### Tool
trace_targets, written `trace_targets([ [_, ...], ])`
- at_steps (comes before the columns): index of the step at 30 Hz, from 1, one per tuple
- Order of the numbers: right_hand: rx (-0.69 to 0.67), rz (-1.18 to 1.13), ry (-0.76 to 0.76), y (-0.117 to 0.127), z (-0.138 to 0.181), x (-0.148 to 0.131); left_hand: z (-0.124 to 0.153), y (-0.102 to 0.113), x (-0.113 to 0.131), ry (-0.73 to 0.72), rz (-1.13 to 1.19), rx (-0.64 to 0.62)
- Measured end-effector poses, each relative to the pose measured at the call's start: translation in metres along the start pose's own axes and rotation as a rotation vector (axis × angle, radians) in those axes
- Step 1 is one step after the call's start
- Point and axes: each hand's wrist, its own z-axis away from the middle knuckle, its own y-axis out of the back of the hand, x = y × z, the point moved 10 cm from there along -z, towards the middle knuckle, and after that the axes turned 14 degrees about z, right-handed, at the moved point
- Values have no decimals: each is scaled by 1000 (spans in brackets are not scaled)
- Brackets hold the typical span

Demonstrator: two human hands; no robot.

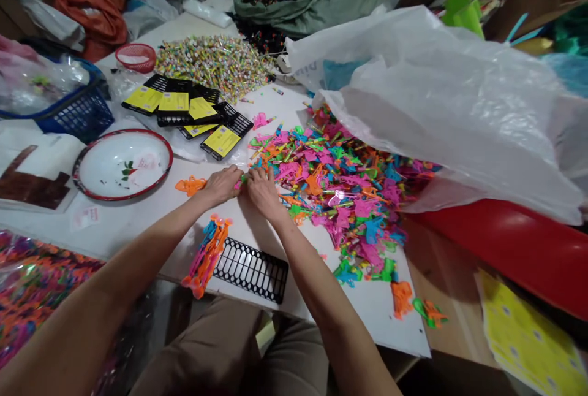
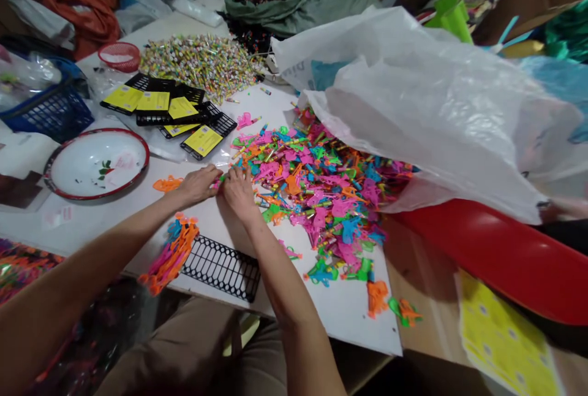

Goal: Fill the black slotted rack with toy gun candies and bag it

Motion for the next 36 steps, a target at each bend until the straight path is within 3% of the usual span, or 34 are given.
trace_targets([
  [5, 91, -77, -84, 10, 40, 6, 3, -7, 11, -73, -105, -70],
  [12, 142, -163, -224, 3, 103, 23, 6, -12, 33, -227, -217, -133],
  [18, 215, -221, -331, 3, 125, 46, 2, -9, 26, -264, -251, -117],
  [23, 259, -396, -362, 5, 123, 37, -8, 8, 7, -177, -234, -60],
  [28, 328, -626, -358, 14, 98, 25, -16, 22, -9, -105, -195, 36],
  [31, 347, -872, -420, 6, 80, 32, -19, 38, -15, -42, -157, 132],
  [33, 325, -1117, -527, -8, 68, 41, -17, 55, -10, -17, -81, 205],
  [36, 342, -1451, -611, -13, 54, 48, -7, 77, 22, -108, 240, 250],
])
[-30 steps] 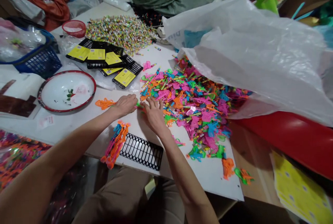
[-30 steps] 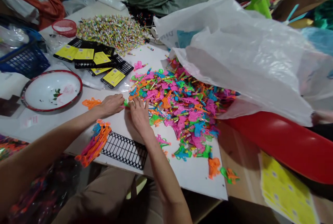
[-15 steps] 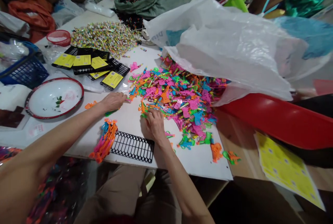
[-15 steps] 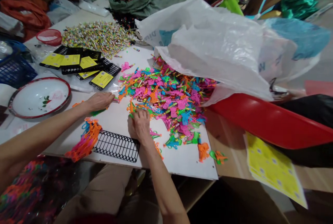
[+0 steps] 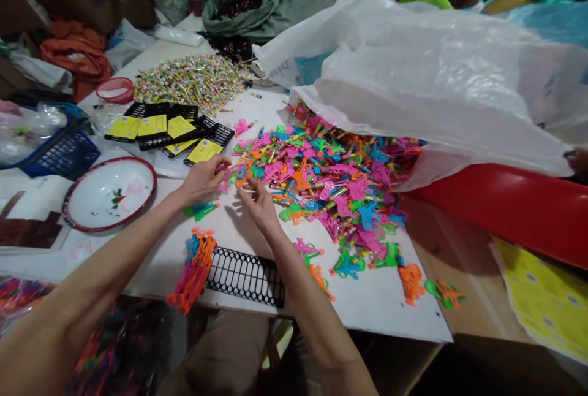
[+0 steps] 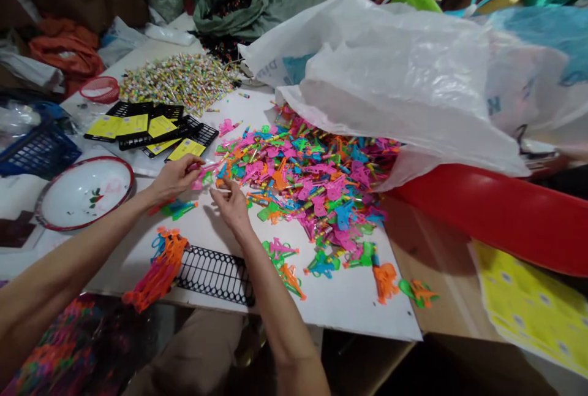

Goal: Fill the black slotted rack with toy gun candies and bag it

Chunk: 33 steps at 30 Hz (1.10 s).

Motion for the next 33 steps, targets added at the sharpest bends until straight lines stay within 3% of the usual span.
trace_targets([
  [5, 0, -102, 94, 14, 11, -46, 17, 9, 70, -70, 468, -21],
  [9, 205, -57, 131, 65, 50, -78, 38, 3, 93, 15, 836, -41],
  [12, 295, 37, 193, 95, 83, -103, 54, -1, 111, -8, 954, -40],
  [16, 333, 177, 281, 109, 116, -125, 73, -9, 132, -23, 951, -19],
  [22, 383, 231, 260, 117, 146, -127, 91, -15, 141, -25, 910, 91],
  [27, 381, 229, 180, 114, 151, -119, 103, -8, 156, -182, 709, 187],
  [33, 405, 123, -26, 107, 158, -82, 135, -7, 186, -498, 200, 295],
])
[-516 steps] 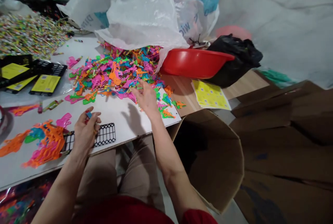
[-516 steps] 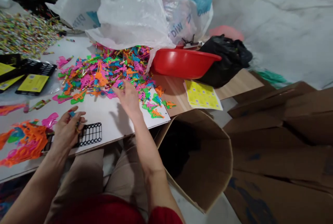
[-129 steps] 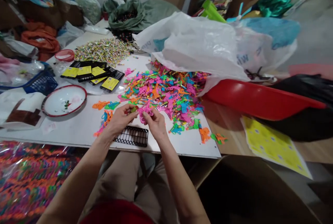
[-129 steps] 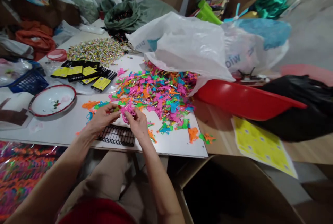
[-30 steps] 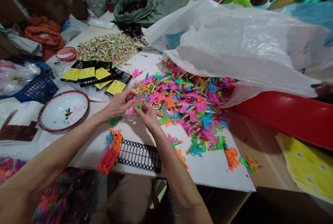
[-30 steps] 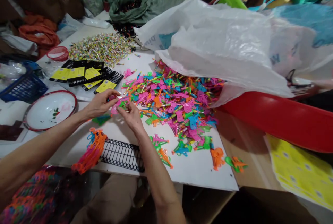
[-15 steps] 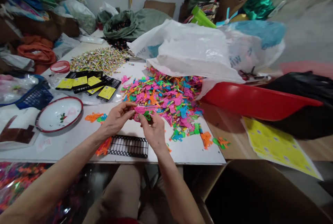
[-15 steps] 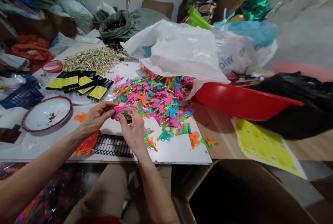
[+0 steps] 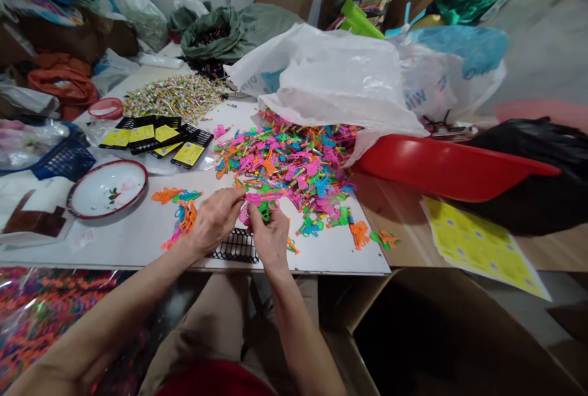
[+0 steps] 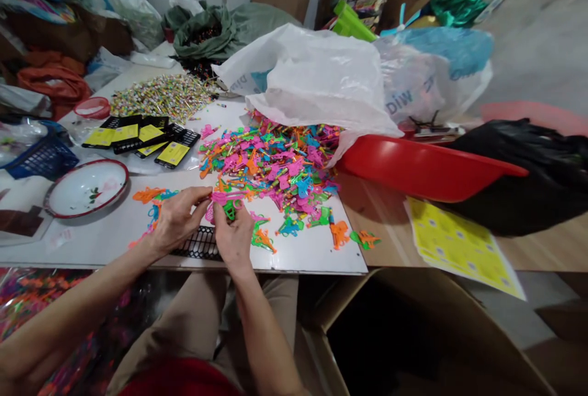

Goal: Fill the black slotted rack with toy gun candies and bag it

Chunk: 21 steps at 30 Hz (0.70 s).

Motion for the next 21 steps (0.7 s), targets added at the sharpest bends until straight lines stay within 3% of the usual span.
trace_targets([
  [3, -81, -49, -83, -16, 8, 18, 19, -15, 3, -49, -67, -82],
  [6, -147, -27, -117, -25, 4, 30, 31, -24, -12, 41, -79, -100],
  [9, -259, 23, -122, -14, -24, 39, 19, -27, -25, 92, -78, -212],
  [11, -229, 157, -99, 17, -56, 41, -5, -7, -34, 106, -101, -243],
  [13, -4, 456, -69, 65, -89, 35, -31, 38, -55, 199, -145, -148],
  [15, 153, 777, -35, 82, -107, 22, -42, 78, -86, 362, -172, -101],
  [17, 82, 972, 53, 45, -112, 15, -33, 96, -122, 530, -183, -172],
  [21, -334, 1088, 315, -101, -83, 24, 19, 92, -181, 737, -284, -407],
])
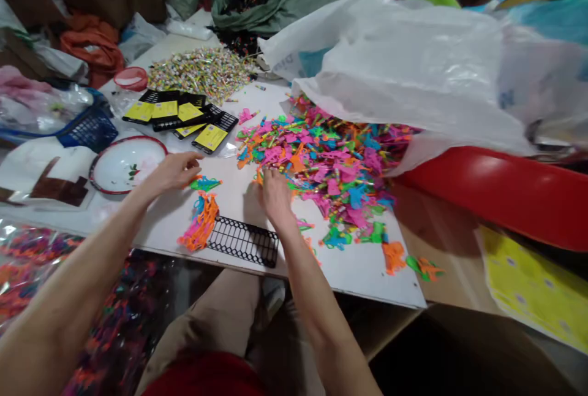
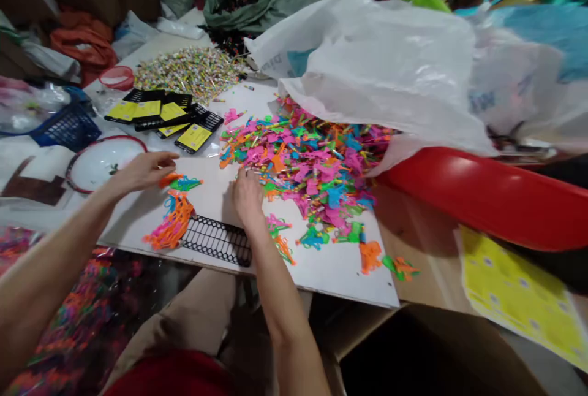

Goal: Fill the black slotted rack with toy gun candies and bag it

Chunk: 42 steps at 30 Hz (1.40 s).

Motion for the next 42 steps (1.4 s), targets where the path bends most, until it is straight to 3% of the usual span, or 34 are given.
trace_targets([
  [2, -76, 56, 71, -35, 0, -34, 2, -17, -24, 27, -117, -60],
  [5, -91, 96, 187, -64, 15, -45, 4, -34, -47, 24, -200, -141],
  [8, -78, 51, 315, -69, 35, -33, 3, -38, -61, 39, -224, -136],
  [12, -42, 72, 266, -61, 38, -24, -6, -49, -59, 23, -224, -70],
  [18, -61, 273, 207, -61, 18, -49, -39, -68, -34, -62, -239, -92],
  [24, 6, 219, 263, -51, 41, -36, -62, -54, -9, -183, -289, -128],
  [27, 31, 165, 209, -47, 50, -25, -61, -35, 19, -268, -279, -41],
  [30, 66, 46, 143, -39, 49, -15, -44, -19, 65, -385, -255, 48],
  [32, 110, -131, 76, -29, 49, 0, -33, -20, 99, -460, -246, 52],
  [35, 209, -464, -54, -14, 65, 42, -28, -53, 143, -522, -262, -75],
  [39, 283, -821, -327, -21, 129, 125, -19, -146, 207, -678, -289, -391],
  [42, 355, -1005, -627, -43, 196, 196, -4, -220, 255, -811, -283, -476],
])
